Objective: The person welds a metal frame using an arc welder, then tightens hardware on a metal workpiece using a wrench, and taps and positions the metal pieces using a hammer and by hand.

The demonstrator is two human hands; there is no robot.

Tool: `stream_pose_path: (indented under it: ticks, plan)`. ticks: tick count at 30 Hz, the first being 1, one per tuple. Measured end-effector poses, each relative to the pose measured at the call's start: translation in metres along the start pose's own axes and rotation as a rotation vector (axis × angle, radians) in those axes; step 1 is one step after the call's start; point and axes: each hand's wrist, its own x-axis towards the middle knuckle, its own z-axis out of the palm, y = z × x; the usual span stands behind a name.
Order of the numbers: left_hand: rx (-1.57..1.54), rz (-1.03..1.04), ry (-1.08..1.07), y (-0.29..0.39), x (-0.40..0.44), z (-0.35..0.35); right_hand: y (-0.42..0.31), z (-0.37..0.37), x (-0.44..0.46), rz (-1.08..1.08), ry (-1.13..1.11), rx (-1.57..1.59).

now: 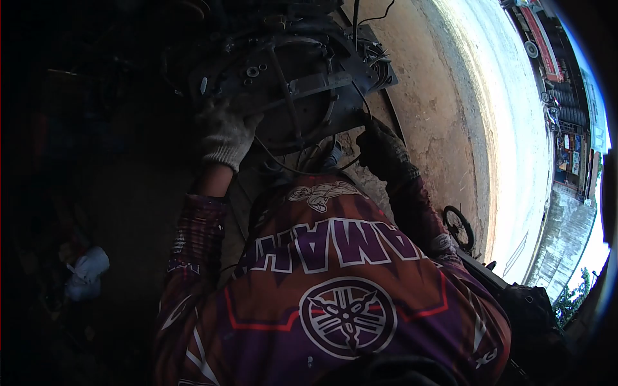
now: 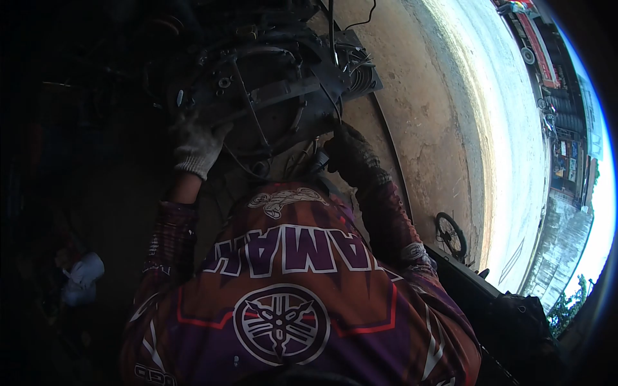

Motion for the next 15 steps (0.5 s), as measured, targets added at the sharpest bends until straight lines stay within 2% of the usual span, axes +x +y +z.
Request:
stream_pose_path:
  ticks: [4,6,8,9,10,12,14,15]
  plan:
    - [0.083,0.070,-0.106,-0.003,0.005,0.014,-0.012,-0.003,-0.005,0.010,-0.040,-0.013]
    - [0.017,0.149,0.090,-0.005,-0.001,0.014,-0.013,-0.008,-0.003,0.004,-0.083,-0.029]
    - [-0.056,0.116,0.128,-0.007,0.000,0.024,-0.011,-0.014,0.001,0.132,-0.142,0.329]
    - [-0.130,0.077,0.162,-0.008,0.001,0.028,-0.009,-0.013,0.002,0.128,-0.141,0.329]
    - [-0.129,0.079,0.165,-0.009,0.001,0.028,-0.012,-0.007,0.001,0.068,-0.119,0.090]
    - [-0.159,0.139,0.222,-0.010,0.000,0.028,-0.012,-0.006,0.002,0.005,-0.092,-0.148]
    - [-0.192,0.170,0.255,-0.015,0.002,0.034,-0.009,-0.009,0.007,0.189,-0.107,0.239]
    - [-0.227,0.200,0.283,-0.016,0.003,0.036,-0.008,-0.010,0.008,0.189,-0.106,0.242]
